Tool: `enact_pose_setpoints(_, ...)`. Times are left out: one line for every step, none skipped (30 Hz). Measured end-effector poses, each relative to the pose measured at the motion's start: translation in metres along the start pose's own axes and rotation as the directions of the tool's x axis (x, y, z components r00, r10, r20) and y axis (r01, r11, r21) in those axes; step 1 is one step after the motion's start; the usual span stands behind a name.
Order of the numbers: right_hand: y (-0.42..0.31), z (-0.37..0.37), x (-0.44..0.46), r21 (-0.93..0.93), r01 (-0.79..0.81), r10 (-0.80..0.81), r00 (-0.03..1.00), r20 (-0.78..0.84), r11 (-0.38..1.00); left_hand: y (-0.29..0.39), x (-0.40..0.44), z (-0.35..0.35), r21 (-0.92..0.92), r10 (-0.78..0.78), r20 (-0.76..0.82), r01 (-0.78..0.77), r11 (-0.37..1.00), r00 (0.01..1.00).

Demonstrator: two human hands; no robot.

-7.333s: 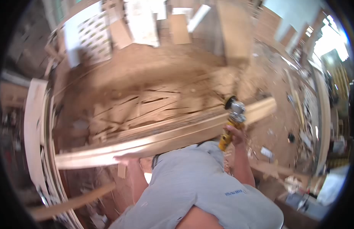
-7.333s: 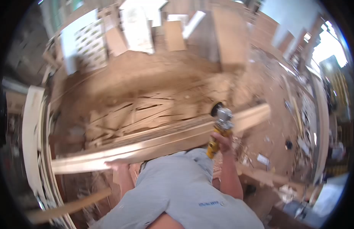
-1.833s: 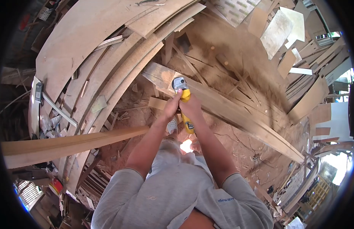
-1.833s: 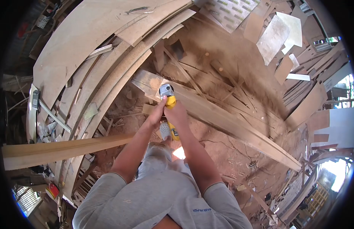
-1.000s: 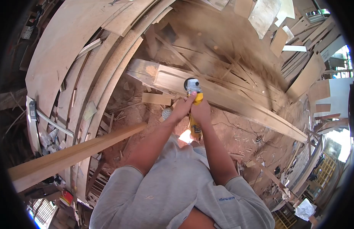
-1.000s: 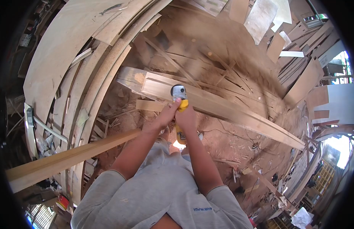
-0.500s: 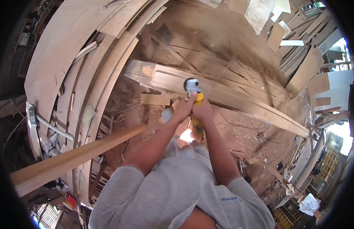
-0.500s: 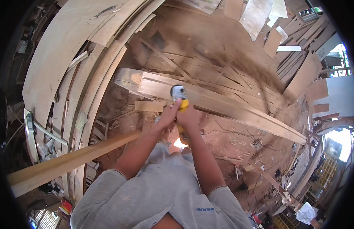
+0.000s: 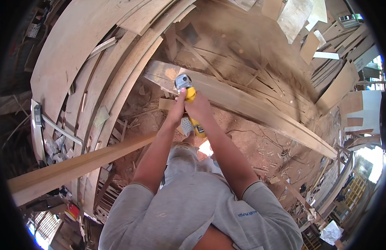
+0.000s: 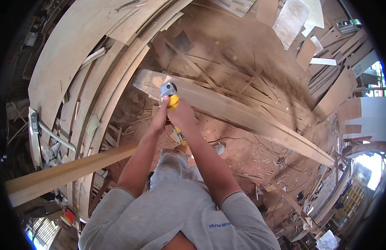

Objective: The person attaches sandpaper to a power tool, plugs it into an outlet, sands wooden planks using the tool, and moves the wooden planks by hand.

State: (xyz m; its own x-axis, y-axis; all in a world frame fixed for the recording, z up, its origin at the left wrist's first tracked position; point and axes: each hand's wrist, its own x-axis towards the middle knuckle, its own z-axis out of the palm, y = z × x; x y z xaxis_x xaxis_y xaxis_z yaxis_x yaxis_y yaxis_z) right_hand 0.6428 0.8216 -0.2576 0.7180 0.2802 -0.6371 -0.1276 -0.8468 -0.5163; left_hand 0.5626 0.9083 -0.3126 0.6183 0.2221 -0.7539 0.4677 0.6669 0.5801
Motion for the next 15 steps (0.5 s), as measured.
enact_pose_setpoints(0.003,0.004,-0.001,-0.005,0.013,-0.013,1.000,0.003,1.000,0.000,-0.003,-0.002,-0.011,-0.013,-0.002,0.013,1.000,1.000)
enact_pose_setpoints(0.005,0.008,-0.002,-0.019,0.011,-0.012,1.000,-0.010,1.000,-0.003,-0.003,-0.005,0.015,-0.015,0.018,0.015,1.000,1.000)
enact_pose_setpoints(0.009,0.010,-0.003,-0.033,0.006,-0.007,1.000,-0.026,0.999,-0.007,-0.002,-0.008,0.041,-0.020,0.042,0.018,0.999,0.999)
enact_pose_setpoints(0.014,0.010,-0.005,-0.049,0.003,-0.005,0.999,-0.042,0.999,-0.012,0.000,-0.007,0.066,-0.023,0.065,0.019,0.998,0.998)
enact_pose_setpoints(0.020,0.007,-0.006,-0.030,-0.013,0.012,0.999,-0.048,0.999,-0.018,0.002,-0.002,0.076,-0.024,0.070,0.019,0.997,0.997)
enact_pose_setpoints(0.027,0.004,-0.009,-0.009,-0.029,0.028,0.998,-0.052,1.000,-0.024,0.002,0.004,0.088,-0.024,0.074,0.018,0.996,0.997)
enact_pose_setpoints(0.034,0.001,-0.012,0.012,-0.043,0.043,0.997,-0.057,0.999,-0.029,0.002,0.008,0.100,-0.024,0.078,0.016,0.995,0.997)
enact_pose_setpoints(0.044,-0.002,-0.013,0.033,-0.038,0.040,0.996,-0.074,0.999,-0.037,0.006,0.008,0.155,-0.094,0.158,0.069,0.986,0.983)
enact_pose_setpoints(0.058,-0.005,-0.015,0.053,-0.033,0.038,0.995,-0.091,0.998,-0.038,0.001,0.018,0.154,-0.089,0.144,0.066,0.986,0.986)
enact_pose_setpoints(0.068,-0.011,-0.019,0.073,-0.028,0.036,0.994,-0.108,0.997,-0.039,-0.007,0.035,0.154,-0.083,0.129,0.062,0.986,0.988)
enact_pose_setpoints(0.078,-0.016,-0.022,0.054,-0.041,0.048,0.989,-0.141,0.998,-0.040,-0.013,0.049,0.154,-0.075,0.113,0.057,0.986,0.991)
enact_pose_setpoints(0.087,-0.023,-0.026,0.036,-0.053,0.059,0.983,-0.174,0.998,-0.044,-0.015,0.057,0.194,-0.111,0.155,0.080,0.978,0.982)
enact_pose_setpoints(0.095,-0.031,-0.030,0.021,-0.067,0.069,0.976,-0.209,0.998,-0.051,-0.013,0.066,0.223,-0.121,0.159,0.084,0.971,0.980)
enact_pose_setpoints(0.106,-0.038,-0.035,0.059,-0.092,0.102,0.973,-0.205,0.994,-0.062,-0.012,0.077,0.253,-0.135,0.164,0.090,0.963,0.977)
enact_pose_setpoints(0.116,-0.047,-0.039,0.098,-0.116,0.134,0.970,-0.202,0.988,-0.068,-0.013,0.089,0.284,-0.147,0.169,0.095,0.954,0.974)
